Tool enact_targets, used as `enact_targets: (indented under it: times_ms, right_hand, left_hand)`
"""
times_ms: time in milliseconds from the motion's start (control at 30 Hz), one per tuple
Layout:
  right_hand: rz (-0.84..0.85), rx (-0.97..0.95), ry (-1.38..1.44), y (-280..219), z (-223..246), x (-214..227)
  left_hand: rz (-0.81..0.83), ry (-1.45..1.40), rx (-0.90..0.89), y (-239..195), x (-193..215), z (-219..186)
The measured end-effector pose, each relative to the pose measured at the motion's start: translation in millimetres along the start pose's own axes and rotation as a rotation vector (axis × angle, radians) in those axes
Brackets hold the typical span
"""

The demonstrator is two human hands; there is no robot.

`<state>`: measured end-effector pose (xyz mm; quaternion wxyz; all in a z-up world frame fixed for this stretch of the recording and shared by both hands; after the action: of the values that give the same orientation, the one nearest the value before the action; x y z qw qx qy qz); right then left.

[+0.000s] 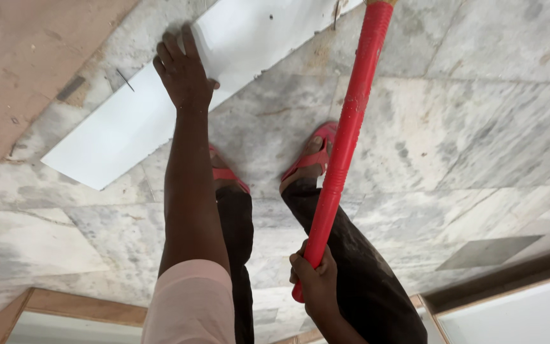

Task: The person sweeps a tiled floor in a room under construction using a red broom. They move debris, including a white tile fragment and a wooden plank, while navigating around scattered construction materials and electrical wires.

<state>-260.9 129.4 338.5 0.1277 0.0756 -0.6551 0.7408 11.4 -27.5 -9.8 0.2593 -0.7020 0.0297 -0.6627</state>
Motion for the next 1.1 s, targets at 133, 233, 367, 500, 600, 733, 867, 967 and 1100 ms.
enact_targets:
  times_ms: [133,233,367,500,600,733,867,967,1100]
  right_hand:
    - [0.029,0.054,0.001,5,12,2]
    - [0.019,0.023,0.012,9,16,5]
    - [0.045,0.11,0.03,10,14,3]
    - [0.031,0.159,0.046,6,19,-3]
    - [0.015,0.235,0.064,3,28,-8]
    - [0.024,0.312,0.076,-5,35,-9]
    - [0.008,0.337,0.065,-10,41,-13]
    - [0.015,0.4,0.021,-8,42,-15]
    - [-0.017,0.463,-0.022,-11,34,-6]
  left_hand:
    - [0.172,-0.064,0.084,13,1,5]
    - [0.156,-0.142,0.077,19,3,7]
    - [0.222,-0.176,-0.038,10,9,-2]
    - [0.142,-0.474,-0.158,-38,57,-15]
    - [0.151,-0.582,-0.094,-77,113,-13]
    - [-0.124,-0.48,-0.17,-99,173,-10]
    - [-0.205,-0.22,-0.332,-85,160,-11]
    - [-0.16,-0.087,-0.31,-57,127,-4]
    - [-0.176,0.014,-0.281,-62,143,3]
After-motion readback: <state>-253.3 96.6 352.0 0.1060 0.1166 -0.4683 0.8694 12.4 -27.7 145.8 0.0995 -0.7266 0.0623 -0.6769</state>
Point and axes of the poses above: each hand's wrist, its own y-axis towards the middle knuckle, its own x-axis out of the back of the hand, z = x × y, the point moved 2 cm from there along y, towards the middle knuckle, and after that the axes turned 2 degrees about -z, right-handed, at the moved point
